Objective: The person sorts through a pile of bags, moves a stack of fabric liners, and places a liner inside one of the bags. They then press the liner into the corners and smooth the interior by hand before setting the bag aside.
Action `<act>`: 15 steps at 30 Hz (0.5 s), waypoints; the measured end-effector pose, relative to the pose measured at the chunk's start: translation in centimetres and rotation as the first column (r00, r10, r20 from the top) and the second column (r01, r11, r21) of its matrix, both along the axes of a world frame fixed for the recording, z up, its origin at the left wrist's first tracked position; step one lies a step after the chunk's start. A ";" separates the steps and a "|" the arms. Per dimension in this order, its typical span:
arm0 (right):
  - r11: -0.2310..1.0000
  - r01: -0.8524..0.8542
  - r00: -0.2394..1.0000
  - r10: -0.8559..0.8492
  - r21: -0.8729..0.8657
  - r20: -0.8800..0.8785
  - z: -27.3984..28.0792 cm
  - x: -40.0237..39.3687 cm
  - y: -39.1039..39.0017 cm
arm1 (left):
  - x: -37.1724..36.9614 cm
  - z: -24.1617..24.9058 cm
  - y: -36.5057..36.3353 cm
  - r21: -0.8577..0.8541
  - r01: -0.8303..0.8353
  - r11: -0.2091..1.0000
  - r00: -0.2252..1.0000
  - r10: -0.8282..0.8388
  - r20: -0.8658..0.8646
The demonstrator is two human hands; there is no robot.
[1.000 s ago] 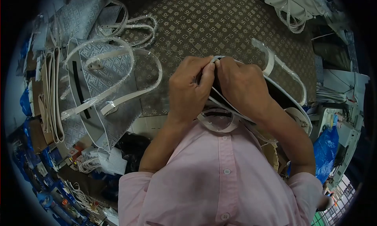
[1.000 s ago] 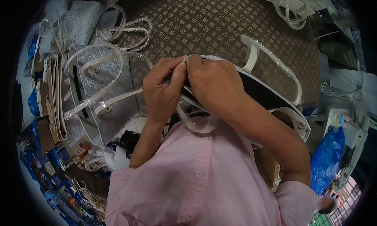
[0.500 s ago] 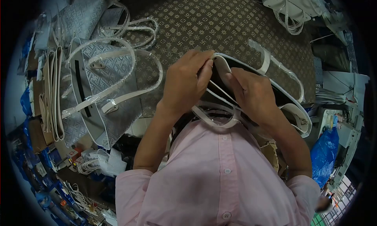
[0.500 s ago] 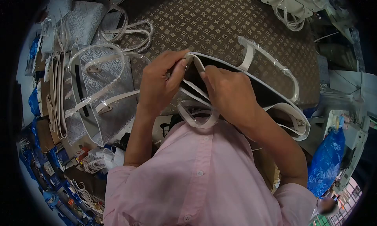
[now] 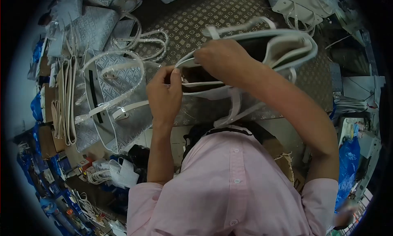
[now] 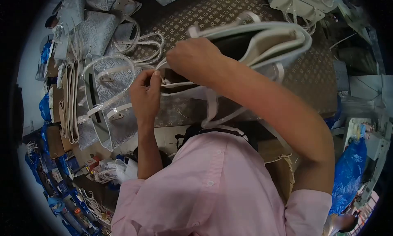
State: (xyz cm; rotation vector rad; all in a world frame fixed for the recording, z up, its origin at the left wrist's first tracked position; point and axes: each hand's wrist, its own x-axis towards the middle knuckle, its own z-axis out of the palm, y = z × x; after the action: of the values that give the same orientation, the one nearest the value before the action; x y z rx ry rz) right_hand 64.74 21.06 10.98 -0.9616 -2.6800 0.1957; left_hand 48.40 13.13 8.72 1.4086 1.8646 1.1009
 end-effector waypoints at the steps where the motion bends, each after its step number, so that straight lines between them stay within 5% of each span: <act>1: 0.996 -0.092 0.990 0.092 -0.004 0.107 0.8 -0.2 0.6 | 0.6 0.0 -0.4 0.002 -0.004 1.000 1.000 0.004 0.002; 3: 0.962 0.170 0.985 -0.157 0.212 -0.077 1.5 0.3 1.3 | 2.1 -0.2 -1.2 0.073 -0.009 0.997 0.999 0.006 0.036; 5: 0.945 0.301 0.874 -0.222 0.124 -0.433 5.7 3.9 -0.2 | 4.4 0.3 -2.4 0.079 0.019 0.997 0.997 -0.025 0.066; 8: 0.987 0.161 0.867 -0.154 -0.028 -0.473 4.3 8.5 -4.9 | 5.8 0.8 -2.9 0.082 0.105 0.991 0.984 -0.115 0.135; 10: 0.998 0.062 0.908 -0.067 -0.026 -0.413 1.5 8.9 -6.0 | 4.7 1.0 -2.2 0.202 0.412 0.888 0.875 -0.325 -0.359; 15: 1.000 -0.015 0.902 0.014 0.001 -0.431 -2.3 8.5 -6.2 | 3.3 2.5 0.1 0.191 0.800 0.569 0.531 -0.522 -0.667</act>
State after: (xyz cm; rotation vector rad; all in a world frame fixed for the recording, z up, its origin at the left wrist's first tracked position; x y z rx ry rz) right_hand 73.28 14.82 8.71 -0.7881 -2.2777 0.3685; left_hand 51.66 13.24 11.22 2.7011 1.0638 0.7783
